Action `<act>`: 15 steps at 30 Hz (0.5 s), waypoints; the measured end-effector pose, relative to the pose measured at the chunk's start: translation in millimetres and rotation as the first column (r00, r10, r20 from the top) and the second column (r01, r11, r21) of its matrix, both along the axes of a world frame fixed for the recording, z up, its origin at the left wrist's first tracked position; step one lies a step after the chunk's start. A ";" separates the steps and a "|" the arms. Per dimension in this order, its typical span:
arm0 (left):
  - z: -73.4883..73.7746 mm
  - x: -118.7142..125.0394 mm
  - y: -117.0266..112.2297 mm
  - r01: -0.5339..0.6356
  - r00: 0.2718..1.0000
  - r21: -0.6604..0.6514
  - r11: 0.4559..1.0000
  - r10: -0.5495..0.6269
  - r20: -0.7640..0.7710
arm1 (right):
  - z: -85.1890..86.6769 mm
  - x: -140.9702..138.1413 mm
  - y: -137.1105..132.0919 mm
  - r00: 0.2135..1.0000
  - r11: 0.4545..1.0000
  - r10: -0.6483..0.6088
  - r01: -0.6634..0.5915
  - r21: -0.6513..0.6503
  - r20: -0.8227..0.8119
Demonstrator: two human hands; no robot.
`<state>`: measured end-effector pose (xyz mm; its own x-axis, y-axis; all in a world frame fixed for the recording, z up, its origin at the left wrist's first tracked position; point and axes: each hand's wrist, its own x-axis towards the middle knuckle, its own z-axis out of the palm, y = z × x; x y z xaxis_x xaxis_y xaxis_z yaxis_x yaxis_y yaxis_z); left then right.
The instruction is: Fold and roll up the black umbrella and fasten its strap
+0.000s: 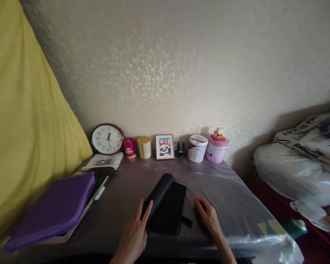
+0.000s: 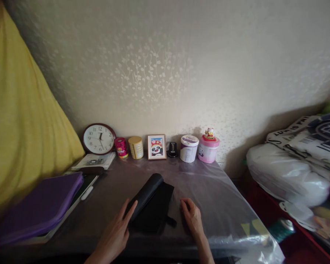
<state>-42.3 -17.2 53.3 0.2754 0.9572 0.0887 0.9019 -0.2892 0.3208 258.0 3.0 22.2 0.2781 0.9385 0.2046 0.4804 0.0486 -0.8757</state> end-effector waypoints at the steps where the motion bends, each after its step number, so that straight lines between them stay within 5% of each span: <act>1: 1.4 1.1 0.7 -0.014 0.999 -0.032 0.999 0.013 -0.037 | -0.2 -0.2 -0.2 1.000 1.000 0.001 -0.001 0.001 0.009; 4: 6.5 0.4 9.2 -0.069 0.995 -0.095 0.993 0.063 -0.073 | -1.5 -0.5 -0.7 1.000 1.000 0.006 -0.006 0.016 0.022; 7: 18.0 -5.2 19.3 -0.043 0.984 -0.177 0.983 0.073 0.165 | -3.3 -0.2 -0.4 1.000 0.999 0.002 -0.002 0.043 0.015; 11: 39.7 -11.8 20.9 0.137 0.764 -0.469 0.872 0.208 0.611 | -1.0 -0.8 -1.3 1.000 0.998 -0.015 0.014 0.058 0.015; 15: 49.5 -11.1 14.3 0.283 0.587 -0.613 0.737 0.373 0.718 | 7.9 -2.9 -5.1 1.000 0.996 -0.030 0.029 0.086 0.004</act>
